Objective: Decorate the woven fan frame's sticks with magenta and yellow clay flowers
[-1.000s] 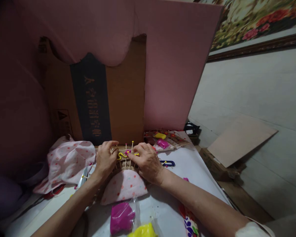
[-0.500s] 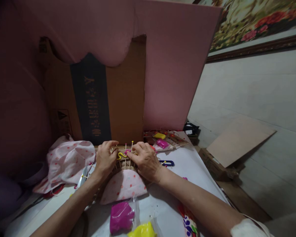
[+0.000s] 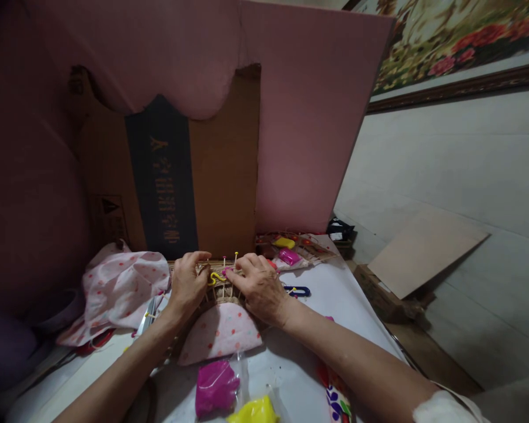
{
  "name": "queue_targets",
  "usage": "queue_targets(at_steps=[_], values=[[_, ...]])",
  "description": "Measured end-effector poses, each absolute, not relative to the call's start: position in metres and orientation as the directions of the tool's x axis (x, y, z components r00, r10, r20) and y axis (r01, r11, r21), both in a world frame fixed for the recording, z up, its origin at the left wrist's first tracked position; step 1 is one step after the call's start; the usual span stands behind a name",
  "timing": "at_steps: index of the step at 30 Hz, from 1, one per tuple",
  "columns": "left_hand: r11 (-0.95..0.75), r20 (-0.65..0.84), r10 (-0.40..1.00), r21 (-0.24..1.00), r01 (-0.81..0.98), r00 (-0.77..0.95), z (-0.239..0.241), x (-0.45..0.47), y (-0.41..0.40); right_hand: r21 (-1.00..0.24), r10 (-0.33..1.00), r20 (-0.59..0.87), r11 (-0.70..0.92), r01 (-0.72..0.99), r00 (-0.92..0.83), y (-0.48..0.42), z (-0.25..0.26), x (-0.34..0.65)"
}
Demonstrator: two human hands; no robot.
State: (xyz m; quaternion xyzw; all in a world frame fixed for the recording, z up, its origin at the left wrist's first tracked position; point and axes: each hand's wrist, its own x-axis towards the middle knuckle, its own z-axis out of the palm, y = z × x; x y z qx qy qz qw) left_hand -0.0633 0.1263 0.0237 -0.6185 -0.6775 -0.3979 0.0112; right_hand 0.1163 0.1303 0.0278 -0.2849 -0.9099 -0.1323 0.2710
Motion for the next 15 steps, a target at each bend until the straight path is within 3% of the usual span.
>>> queue_targets(at_steps=[3, 9, 15], values=[[-0.087, 0.509, 0.829, 0.528, 0.845, -0.233, 0.0232, -0.0638, 0.1267, 0.123, 0.435, 0.556, 0.799, 0.588, -0.708, 0.1304, 0.0265, 0.1141], [-0.096, 0.511, 0.829, 0.53, 0.842, -0.227, 0.0224, -0.065, 0.1281, -0.088, 0.499, 0.643, 0.801, 0.591, -0.581, 0.1339, 0.0276, 0.1217], [-0.094, 0.513, 0.828, 0.527, 0.845, -0.228, 0.0206, -0.0652, 0.1292, 0.043, 0.431, 0.604, 0.822, 0.567, -0.67, 0.1275, 0.0239, 0.1202]])
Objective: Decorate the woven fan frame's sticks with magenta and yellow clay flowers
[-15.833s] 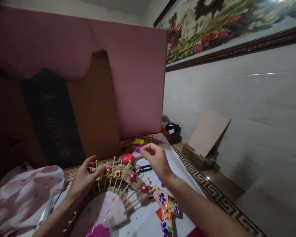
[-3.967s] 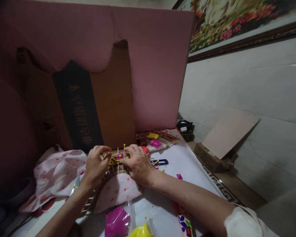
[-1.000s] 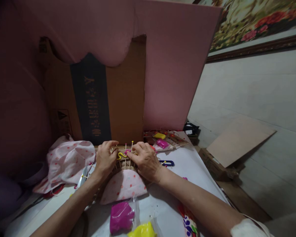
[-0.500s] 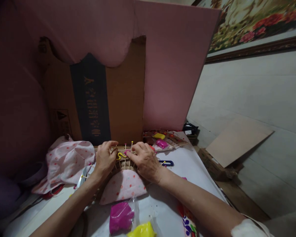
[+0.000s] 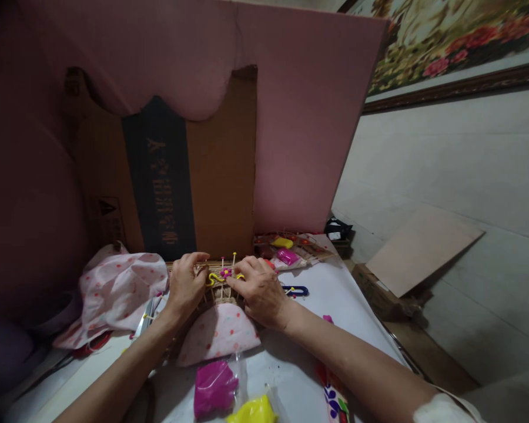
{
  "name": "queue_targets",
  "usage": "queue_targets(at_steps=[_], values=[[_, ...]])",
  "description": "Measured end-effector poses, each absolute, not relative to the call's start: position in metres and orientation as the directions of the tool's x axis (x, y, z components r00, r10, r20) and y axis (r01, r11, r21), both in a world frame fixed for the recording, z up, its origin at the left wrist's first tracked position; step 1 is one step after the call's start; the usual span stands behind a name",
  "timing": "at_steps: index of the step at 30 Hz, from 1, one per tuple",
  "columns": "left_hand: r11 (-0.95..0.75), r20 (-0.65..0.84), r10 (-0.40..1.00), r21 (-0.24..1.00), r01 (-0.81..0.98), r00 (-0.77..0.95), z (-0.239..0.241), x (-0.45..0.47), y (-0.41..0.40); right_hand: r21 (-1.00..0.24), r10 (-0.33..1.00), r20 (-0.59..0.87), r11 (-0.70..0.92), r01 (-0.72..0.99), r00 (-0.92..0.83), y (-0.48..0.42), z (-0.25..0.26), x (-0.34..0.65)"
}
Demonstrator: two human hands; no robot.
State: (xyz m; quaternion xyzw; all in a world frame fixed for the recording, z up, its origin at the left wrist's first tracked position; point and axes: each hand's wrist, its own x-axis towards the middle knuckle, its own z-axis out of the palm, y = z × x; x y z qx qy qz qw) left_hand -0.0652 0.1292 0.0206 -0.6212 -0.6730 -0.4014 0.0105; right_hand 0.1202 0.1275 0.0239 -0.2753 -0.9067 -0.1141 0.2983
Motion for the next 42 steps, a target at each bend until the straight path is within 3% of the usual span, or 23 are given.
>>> queue_targets(at_steps=[42], values=[[-0.113, 0.527, 0.823, 0.518, 0.848, -0.212, 0.023, -0.064, 0.127, 0.112, 0.471, 0.51, 0.793, 0.599, -0.719, 0.132, 0.033, 0.105]])
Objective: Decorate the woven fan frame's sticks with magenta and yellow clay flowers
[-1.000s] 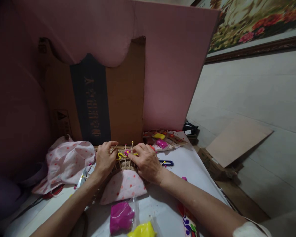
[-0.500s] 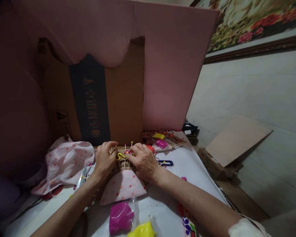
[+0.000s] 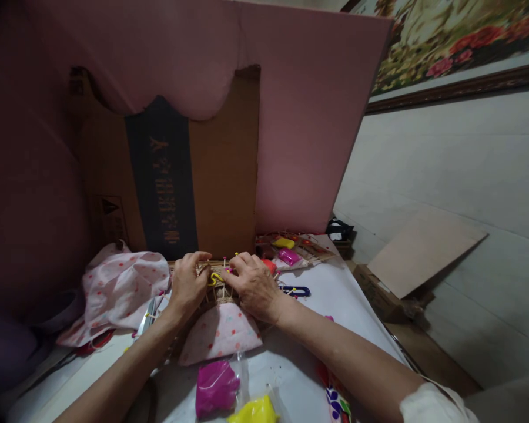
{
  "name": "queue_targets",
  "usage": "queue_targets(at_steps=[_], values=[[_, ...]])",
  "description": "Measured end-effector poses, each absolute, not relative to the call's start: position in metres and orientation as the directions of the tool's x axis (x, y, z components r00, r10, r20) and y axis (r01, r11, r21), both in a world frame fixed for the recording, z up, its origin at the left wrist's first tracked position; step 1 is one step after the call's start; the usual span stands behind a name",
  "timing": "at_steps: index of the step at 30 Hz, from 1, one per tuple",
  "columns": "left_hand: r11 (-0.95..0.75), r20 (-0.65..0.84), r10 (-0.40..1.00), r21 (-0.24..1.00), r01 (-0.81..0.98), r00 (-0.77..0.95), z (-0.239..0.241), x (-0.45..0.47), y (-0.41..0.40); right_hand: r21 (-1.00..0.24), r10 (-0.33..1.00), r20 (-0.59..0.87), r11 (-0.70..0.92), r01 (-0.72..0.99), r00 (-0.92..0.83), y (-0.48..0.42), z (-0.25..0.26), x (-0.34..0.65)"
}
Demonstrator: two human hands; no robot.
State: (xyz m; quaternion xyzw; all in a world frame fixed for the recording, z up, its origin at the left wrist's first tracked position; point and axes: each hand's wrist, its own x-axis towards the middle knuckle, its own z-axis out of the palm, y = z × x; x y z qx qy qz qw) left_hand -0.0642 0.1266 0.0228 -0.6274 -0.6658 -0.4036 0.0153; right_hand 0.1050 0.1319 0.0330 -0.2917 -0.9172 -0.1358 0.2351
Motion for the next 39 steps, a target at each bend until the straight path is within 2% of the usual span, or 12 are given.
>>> queue_targets(at_steps=[7, 14, 17, 23, 27, 32, 39], values=[[-0.12, 0.526, 0.825, 0.521, 0.845, -0.208, 0.024, -0.063, 0.126, 0.012, 0.498, 0.564, 0.793, 0.61, -0.659, 0.134, 0.034, 0.109], [-0.115, 0.521, 0.825, 0.531, 0.84, -0.217, 0.024, -0.064, 0.126, 0.127, 0.483, 0.487, 0.785, 0.606, -0.728, 0.133, 0.037, 0.103], [-0.121, 0.525, 0.823, 0.536, 0.836, -0.218, 0.023, -0.065, 0.127, 0.02, 0.488, 0.559, 0.8, 0.6, -0.67, 0.136, 0.039, 0.106], [-0.141, 0.525, 0.816, 0.584, 0.799, -0.24, 0.024, -0.067, 0.129, -0.304, 0.546, 0.76, 0.779, 0.549, -0.353, 0.121, 0.049, 0.145], [-0.157, 0.536, 0.798, 0.626, 0.764, -0.275, 0.032, -0.073, 0.132, -0.439, 0.606, 0.771, 0.729, 0.525, -0.196, 0.09, 0.049, 0.18], [-0.211, 0.547, 0.778, 0.691, 0.691, -0.309, 0.055, -0.089, 0.135, -0.495, 0.652, 0.753, 0.647, 0.579, -0.085, 0.065, 0.035, 0.211], [-0.205, 0.512, 0.787, 0.744, 0.636, -0.345, 0.083, -0.104, 0.114, -0.428, 0.586, 0.808, 0.658, 0.619, -0.064, 0.056, 0.012, 0.226]])
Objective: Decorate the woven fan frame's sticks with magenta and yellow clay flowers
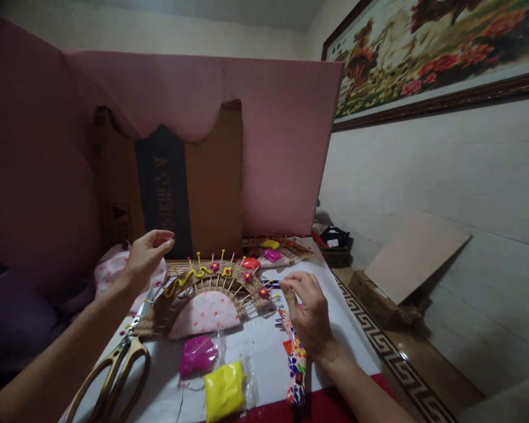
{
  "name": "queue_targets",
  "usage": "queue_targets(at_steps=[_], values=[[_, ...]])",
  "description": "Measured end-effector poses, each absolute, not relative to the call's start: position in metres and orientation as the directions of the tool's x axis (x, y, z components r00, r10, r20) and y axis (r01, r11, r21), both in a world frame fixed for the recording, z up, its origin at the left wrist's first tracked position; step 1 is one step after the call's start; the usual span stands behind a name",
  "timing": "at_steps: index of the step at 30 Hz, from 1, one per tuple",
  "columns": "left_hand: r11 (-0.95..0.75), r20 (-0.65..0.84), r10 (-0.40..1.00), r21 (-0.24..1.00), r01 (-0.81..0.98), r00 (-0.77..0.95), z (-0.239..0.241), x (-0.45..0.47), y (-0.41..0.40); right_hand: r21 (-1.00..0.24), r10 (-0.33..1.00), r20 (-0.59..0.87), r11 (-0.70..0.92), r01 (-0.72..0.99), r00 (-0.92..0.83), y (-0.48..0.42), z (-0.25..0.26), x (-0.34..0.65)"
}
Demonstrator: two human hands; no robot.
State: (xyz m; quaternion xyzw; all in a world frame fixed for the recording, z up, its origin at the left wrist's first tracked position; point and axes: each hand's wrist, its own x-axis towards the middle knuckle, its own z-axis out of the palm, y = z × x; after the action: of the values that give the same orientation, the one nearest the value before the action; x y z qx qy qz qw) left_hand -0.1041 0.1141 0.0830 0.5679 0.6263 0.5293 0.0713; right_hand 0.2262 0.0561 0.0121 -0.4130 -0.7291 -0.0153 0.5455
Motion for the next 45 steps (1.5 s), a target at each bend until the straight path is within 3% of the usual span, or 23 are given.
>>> queue_targets(at_steps=[6, 14, 23, 35, 41, 45], values=[[-0.108, 0.483, 0.782, 0.728, 0.677, -0.394, 0.061, -0.119, 0.076, -0.315, 0.551, 0.819, 0.662, 0.68, -0.157, 0.053, 0.003, 0.223], [0.009, 0.429, 0.788, 0.708, 0.707, -0.44, 0.013, -0.134, 0.04, -0.293, 0.536, 0.83, 0.651, 0.7, -0.152, 0.059, -0.005, 0.228], [-0.085, 0.357, 0.851, 0.818, 0.569, -0.385, -0.003, -0.144, 0.045, -0.241, 0.508, 0.838, 0.668, 0.704, -0.196, 0.061, -0.011, 0.229], [-0.078, 0.201, 0.897, 0.949, 0.307, -0.393, 0.018, -0.123, 0.032, -0.254, 0.519, 0.828, 0.685, 0.682, -0.213, 0.062, -0.011, 0.231], [-0.006, 0.153, 0.912, 0.933, 0.359, -0.382, 0.011, -0.125, 0.035, -0.281, 0.549, 0.808, 0.678, 0.679, -0.213, 0.06, -0.008, 0.232], [-0.019, 0.217, 0.908, 0.875, 0.484, -0.357, 0.008, -0.125, 0.036, -0.293, 0.56, 0.8, 0.677, 0.675, -0.215, 0.057, -0.006, 0.23]])
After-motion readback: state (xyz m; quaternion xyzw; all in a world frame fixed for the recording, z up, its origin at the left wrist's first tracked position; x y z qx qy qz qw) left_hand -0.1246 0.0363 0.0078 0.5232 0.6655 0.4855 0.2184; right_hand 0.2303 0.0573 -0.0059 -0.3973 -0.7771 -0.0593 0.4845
